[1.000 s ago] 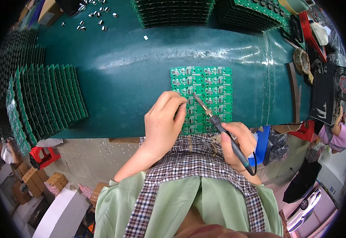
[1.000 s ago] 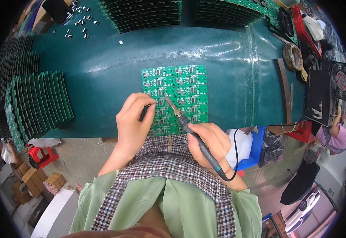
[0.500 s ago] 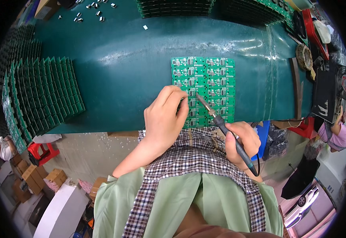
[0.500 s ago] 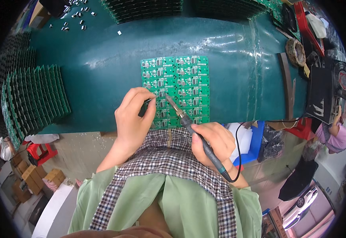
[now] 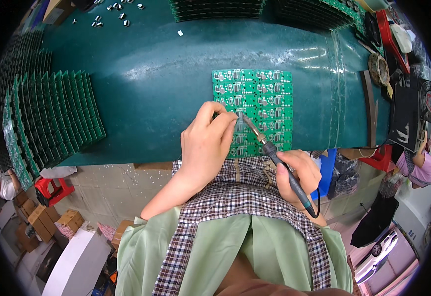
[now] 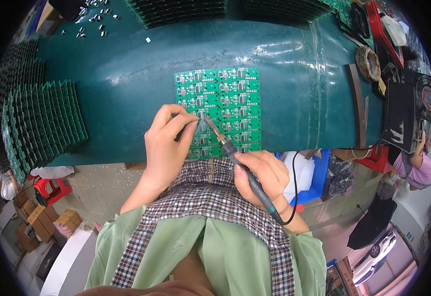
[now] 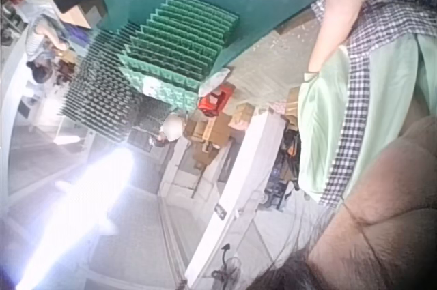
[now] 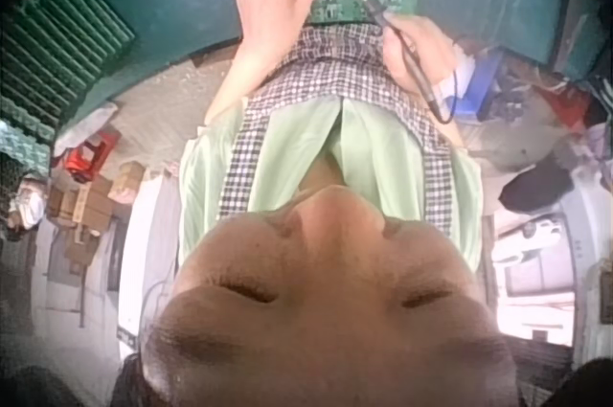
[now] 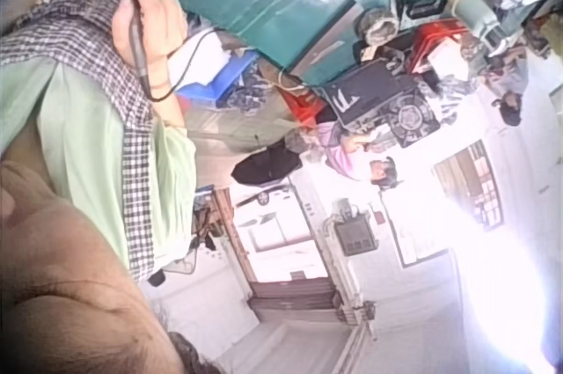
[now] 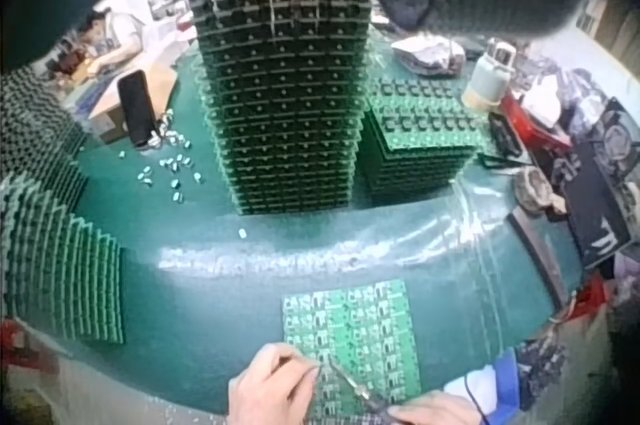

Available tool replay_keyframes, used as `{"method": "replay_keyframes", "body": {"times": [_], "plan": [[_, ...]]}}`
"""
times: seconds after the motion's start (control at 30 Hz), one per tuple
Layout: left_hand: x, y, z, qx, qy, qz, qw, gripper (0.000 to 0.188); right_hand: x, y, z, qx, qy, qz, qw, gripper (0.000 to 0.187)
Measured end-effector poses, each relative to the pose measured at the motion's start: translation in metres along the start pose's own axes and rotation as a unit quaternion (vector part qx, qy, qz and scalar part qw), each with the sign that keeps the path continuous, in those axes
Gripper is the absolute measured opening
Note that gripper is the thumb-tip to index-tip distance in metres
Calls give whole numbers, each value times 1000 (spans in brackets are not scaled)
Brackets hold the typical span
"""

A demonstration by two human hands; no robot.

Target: The person solders components onto a green printed circuit board at a workbench, using a soldering iron and solder wire.

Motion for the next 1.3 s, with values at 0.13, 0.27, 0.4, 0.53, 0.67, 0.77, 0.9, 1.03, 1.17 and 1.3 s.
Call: {"method": "replay_keyframes", "body": {"times": [0.13,0.27,0.4,0.53,0.67,0.77,0.9,1.03,1.17,1.3], "plan": [[-2,1,-3,-2,21,-7,1000,13,3,0,-2,-13,-15,5,1000,19],[-3,0,0,8,44,-2,999,14,3,-1,-4,-3,-29,0,1000,18],[3,-8,5,32,26,7,999,13,4,-10,-7,1,-43,1,999,19],[3,-3,-1,30,16,14,999,13,-2,-5,-5,8,-35,8,999,20],[-2,-3,-1,16,18,38,999,13,-6,-1,-1,10,-16,1,1000,21],[-3,0,0,7,47,49,998,13,-5,2,-1,12,-14,-2,1000,22],[-3,-1,1,-20,64,44,997,14,-3,3,0,14,-8,-8,1000,25],[3,-7,4,3,61,49,997,14,-1,-3,-2,25,-15,18,999,24],[11,-5,2,28,28,28,999,14,1,-12,-5,14,-15,26,999,22],[9,-3,1,21,14,31,999,13,2,-7,-2,4,12,8,1000,17]]}}
Point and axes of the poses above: each hand's wrist, its own x-axis away from the middle knuckle, its own y-axis out of the palm, z = x × y, the point moved 8 cm from there along -x, towards the middle knuckle, and after that the axes turned 4 degrees about z, right-handed, at the moved point
